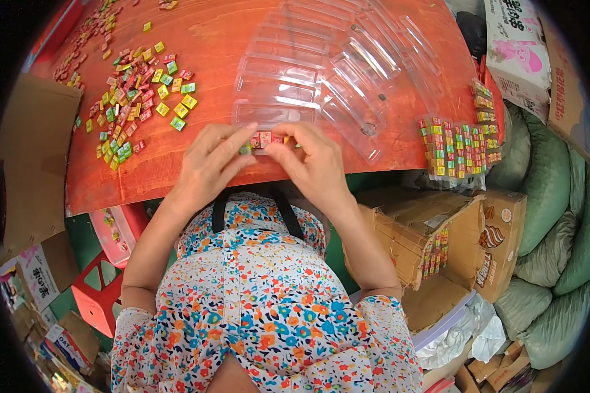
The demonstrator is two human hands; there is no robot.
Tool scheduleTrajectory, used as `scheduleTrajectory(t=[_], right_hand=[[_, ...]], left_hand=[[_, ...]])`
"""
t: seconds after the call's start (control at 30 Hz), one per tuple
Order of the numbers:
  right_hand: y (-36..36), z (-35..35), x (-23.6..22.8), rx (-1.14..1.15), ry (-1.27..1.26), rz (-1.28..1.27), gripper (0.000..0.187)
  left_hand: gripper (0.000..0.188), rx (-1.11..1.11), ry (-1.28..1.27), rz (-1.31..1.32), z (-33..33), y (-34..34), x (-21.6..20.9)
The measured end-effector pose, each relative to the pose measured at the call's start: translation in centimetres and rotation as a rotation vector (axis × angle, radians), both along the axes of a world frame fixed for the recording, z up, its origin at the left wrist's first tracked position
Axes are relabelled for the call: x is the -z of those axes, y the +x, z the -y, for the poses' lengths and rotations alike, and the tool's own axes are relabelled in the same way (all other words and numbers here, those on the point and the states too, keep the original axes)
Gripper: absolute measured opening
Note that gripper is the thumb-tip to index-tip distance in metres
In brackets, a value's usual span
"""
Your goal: Sorting and placing small colorful square objects into transparent plastic trays at a workbench.
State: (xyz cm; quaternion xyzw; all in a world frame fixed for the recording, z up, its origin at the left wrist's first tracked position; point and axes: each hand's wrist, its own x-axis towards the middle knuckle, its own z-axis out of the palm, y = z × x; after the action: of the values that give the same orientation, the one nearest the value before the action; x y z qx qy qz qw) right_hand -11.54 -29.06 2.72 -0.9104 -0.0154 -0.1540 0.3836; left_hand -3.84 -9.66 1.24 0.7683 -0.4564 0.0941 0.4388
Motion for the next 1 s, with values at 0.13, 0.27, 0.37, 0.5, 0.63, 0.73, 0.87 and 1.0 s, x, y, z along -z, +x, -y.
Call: scheduleTrajectory(t=[0.13,0.27,0.37,0.5,0.63,0.73,0.87,1.0], right_hand=[[-0.3,-1.3,-0.5,-0.057,0.85,-0.303,0.018],[-0.4,1.2,0.3,0.149,0.734,-0.157,0.018],[-0.3,3.3,1.6,0.23,0.57,-0.061,0.018],[-1.0,4.0,2.5,0.254,0.584,-0.072,0.019],[-1.2,3.4,2.9,0.262,0.562,-0.118,0.019],[-0.9,3.1,2.1,0.253,0.547,-0.126,0.017],[-0.2,2.8,1.6,0.228,0.684,-0.129,0.017],[1.3,0.6,0.8,0.115,0.712,-0.176,0.017]], left_hand=[[0.058,0.082,-0.059,0.064,1.4,-0.7,-0.3],[0.052,0.017,0.014,-0.02,1.5,0.2,-0.6],[0.046,-0.041,0.219,0.065,1.9,1.0,-0.2],[0.041,-0.045,0.306,0.111,3.3,0.7,-0.1],[0.041,-0.062,0.33,0.128,3.8,0.5,0.5],[0.037,-0.065,0.31,0.107,3.7,0.4,0.5],[0.04,-0.108,0.303,0.058,2.2,0.4,-0.1],[0.045,-0.184,0.316,0.004,-0.5,0.6,-0.3]])
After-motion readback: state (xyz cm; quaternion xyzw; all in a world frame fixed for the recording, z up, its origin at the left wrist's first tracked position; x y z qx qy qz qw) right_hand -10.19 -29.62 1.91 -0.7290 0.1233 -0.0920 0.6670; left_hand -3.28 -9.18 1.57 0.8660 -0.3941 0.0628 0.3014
